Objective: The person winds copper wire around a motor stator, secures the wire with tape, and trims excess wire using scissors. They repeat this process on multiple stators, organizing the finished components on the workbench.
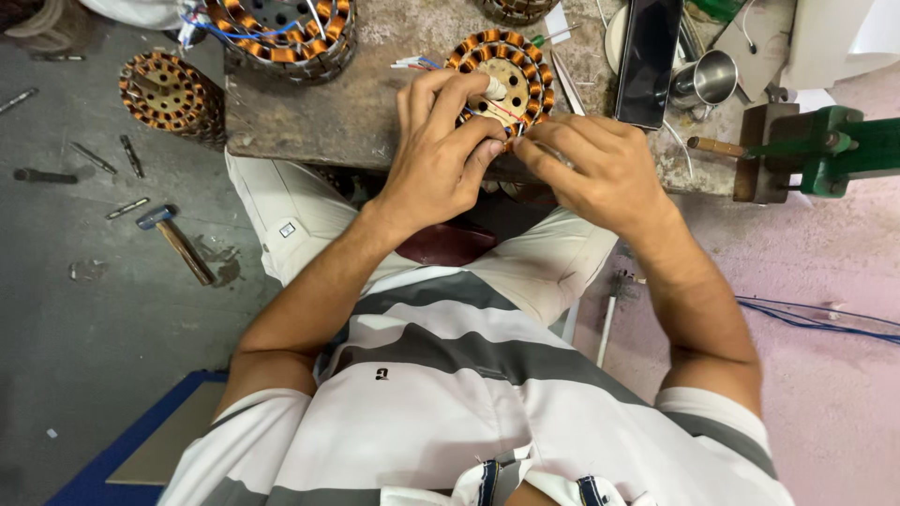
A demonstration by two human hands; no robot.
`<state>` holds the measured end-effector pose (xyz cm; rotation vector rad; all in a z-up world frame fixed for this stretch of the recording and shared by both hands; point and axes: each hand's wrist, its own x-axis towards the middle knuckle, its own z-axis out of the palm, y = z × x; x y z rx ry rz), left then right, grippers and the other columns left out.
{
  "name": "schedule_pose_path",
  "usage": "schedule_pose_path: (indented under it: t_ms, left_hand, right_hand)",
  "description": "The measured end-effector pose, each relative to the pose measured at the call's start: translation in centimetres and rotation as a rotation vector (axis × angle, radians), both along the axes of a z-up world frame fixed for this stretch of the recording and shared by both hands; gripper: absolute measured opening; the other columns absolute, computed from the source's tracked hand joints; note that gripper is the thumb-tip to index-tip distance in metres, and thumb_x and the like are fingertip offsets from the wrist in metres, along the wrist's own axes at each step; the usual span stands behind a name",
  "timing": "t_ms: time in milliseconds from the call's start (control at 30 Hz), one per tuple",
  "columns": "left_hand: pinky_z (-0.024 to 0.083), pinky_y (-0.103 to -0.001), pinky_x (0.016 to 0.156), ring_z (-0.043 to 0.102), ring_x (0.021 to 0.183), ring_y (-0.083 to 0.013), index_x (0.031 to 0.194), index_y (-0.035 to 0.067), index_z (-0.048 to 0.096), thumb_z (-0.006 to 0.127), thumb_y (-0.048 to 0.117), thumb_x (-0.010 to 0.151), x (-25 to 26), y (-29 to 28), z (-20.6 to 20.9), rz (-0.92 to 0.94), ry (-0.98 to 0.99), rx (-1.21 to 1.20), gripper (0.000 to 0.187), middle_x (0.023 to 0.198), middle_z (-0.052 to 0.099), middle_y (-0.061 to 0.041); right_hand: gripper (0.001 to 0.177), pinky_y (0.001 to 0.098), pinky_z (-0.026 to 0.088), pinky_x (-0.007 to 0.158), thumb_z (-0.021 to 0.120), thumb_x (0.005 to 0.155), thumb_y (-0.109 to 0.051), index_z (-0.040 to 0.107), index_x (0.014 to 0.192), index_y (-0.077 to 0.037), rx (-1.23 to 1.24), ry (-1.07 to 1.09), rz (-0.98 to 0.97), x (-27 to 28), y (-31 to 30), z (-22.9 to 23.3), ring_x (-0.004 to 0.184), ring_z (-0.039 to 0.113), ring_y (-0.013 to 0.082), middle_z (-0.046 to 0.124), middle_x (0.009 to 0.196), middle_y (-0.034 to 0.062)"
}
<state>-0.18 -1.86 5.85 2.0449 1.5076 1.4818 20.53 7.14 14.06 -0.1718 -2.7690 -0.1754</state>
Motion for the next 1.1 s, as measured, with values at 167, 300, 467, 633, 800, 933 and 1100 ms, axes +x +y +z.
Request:
schedule_pose_path:
  t_ms: [167,300,467,633,800,933,1100]
  left_hand:
    - [0.029,-0.05,0.111,0.042,0.132,-0.0326,0.1,0.007,0.071,0.077,0.013,0.092,-0.4,0.3,0.1,-0.028,-0.029,-0.032,0.012,0.138,0.052,-0.01]
    - [0.029,-0.051,0.111,0.041,0.134,-0.0342,0.097,0.008,0.07,0.078,0.012,0.089,-0.5,0.7,0.1,-0.035,-0.026,-0.037,0.012,0.14,0.051,-0.012]
    - [0.028,-0.052,0.112,0.04,0.136,-0.0355,0.099,0.008,0.07,0.077,0.011,0.085,-0.5,0.8,-0.3,-0.021,-0.037,-0.028,0.016,0.139,0.05,-0.013]
    - [0.028,-0.052,0.113,0.041,0.135,-0.0335,0.104,0.009,0.071,0.077,0.015,0.091,0.0,0.4,-0.9,0.047,0.021,0.062,0.016,0.137,0.051,-0.013]
    - [0.029,-0.052,0.112,0.042,0.134,-0.0319,0.108,0.008,0.071,0.076,0.016,0.093,0.4,0.4,-1.6,0.073,0.084,0.086,0.018,0.135,0.053,-0.011]
    - [0.029,-0.052,0.112,0.043,0.134,-0.0319,0.106,0.008,0.07,0.075,0.015,0.091,0.4,0.6,-1.6,0.063,0.054,0.068,0.017,0.134,0.053,-0.011]
    - [0.029,-0.051,0.113,0.042,0.134,-0.0319,0.107,0.007,0.069,0.076,0.014,0.092,0.3,0.6,-1.9,0.033,-0.021,0.049,0.018,0.135,0.052,-0.011]
  right_hand:
    - [0.019,0.0297,0.053,0.072,0.073,0.091,-0.009,0.071,0.11,-0.005,0.175,-0.058,0.146,-1.4,0.9,0.8,0.091,0.067,0.018,0.067,0.102,0.0054]
    - [0.022,0.0289,0.049,0.069,0.072,0.085,-0.013,0.071,0.105,-0.005,0.253,-0.065,0.224,-1.9,1.5,1.3,0.087,0.064,0.0177,0.067,0.099,0.0048]
    - [0.021,0.0313,0.048,0.073,0.075,0.081,-0.013,0.071,0.099,-0.003,0.23,-0.082,0.203,-2.3,1.9,0.7,0.085,0.06,0.018,0.065,0.097,0.0041]
    - [0.01,0.0363,0.047,0.074,0.077,0.087,-0.01,0.067,0.089,-0.005,-0.485,-0.024,-0.285,-2.6,0.5,-1.4,0.081,0.058,0.0223,0.061,0.085,0.0047]
    - [0.01,0.0368,0.044,0.068,0.076,0.087,-0.011,0.068,0.091,-0.007,-1.014,0.03,-0.528,-2.4,0.3,-1.0,0.075,0.055,0.0241,0.058,0.081,0.0023]
    - [0.016,0.04,0.042,0.076,0.08,0.088,-0.005,0.069,0.099,-0.001,-0.359,0.101,-0.207,-2.5,-0.4,-0.3,0.086,0.052,0.0285,0.055,0.089,0.0095]
    - [0.019,0.0369,0.041,0.075,0.079,0.084,-0.009,0.07,0.098,0.001,0.155,0.015,-0.026,-2.7,0.0,-0.5,0.086,0.054,0.0242,0.055,0.09,0.0069]
